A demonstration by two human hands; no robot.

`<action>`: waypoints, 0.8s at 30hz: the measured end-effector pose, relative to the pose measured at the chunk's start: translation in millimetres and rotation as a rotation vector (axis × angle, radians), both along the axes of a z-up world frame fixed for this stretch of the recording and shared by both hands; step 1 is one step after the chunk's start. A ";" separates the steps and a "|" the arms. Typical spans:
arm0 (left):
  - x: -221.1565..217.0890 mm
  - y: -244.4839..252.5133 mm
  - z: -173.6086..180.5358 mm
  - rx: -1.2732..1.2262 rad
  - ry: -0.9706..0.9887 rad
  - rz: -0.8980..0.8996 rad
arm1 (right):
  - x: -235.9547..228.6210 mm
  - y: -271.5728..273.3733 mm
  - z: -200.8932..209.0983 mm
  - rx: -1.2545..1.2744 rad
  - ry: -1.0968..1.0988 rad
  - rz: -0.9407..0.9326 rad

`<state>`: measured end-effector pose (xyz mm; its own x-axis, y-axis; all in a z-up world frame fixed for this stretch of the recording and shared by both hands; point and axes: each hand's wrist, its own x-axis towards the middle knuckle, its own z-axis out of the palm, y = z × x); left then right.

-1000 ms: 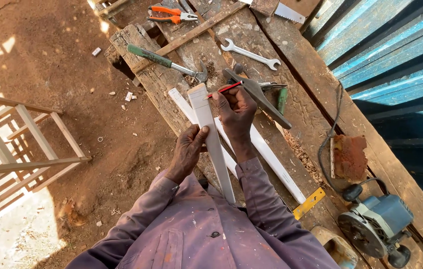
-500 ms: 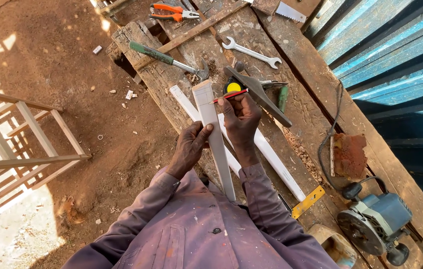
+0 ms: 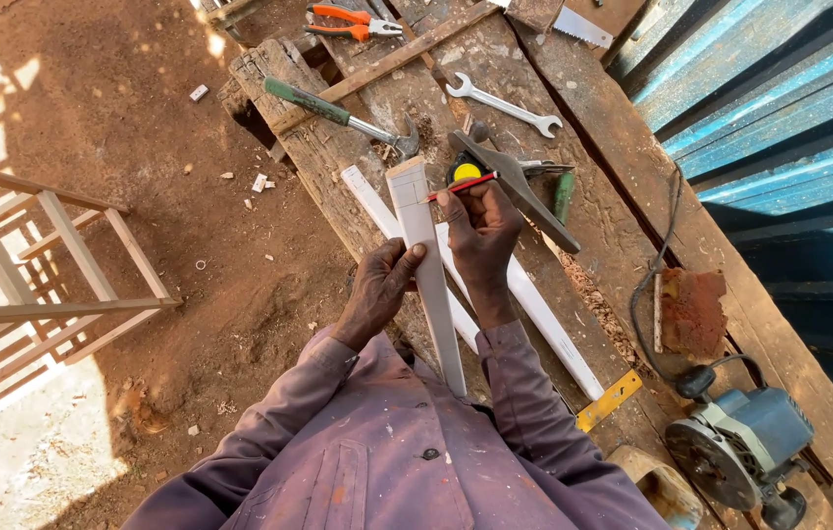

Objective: The person is aligning multiple white rectangular profiles on a workbench and using a red pencil to mark them for future processing.

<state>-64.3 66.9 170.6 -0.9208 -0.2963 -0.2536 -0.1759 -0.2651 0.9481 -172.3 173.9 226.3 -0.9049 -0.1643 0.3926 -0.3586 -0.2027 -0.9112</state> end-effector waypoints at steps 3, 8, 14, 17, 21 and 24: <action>0.5 2.5 11.8 -0.003 -0.015 -0.013 | -0.6 -7.0 22.4 -0.017 0.006 -0.008; -2.3 3.1 28.7 -0.037 -0.003 -0.038 | -11.8 -7.8 21.3 -0.012 0.028 -0.005; -0.8 -29.4 35.1 -0.003 -0.058 0.156 | 38.1 29.4 17.0 0.077 -0.073 0.024; 3.6 -75.2 -34.3 -0.027 -0.094 0.331 | 60.0 59.7 0.7 0.130 -0.210 0.058; 3.3 -72.9 19.4 0.039 -0.104 0.452 | 94.2 77.5 -18.2 0.163 -0.378 0.105; 7.1 -75.2 -9.6 0.048 -0.086 0.460 | 102.9 72.0 -18.1 0.191 -0.356 0.198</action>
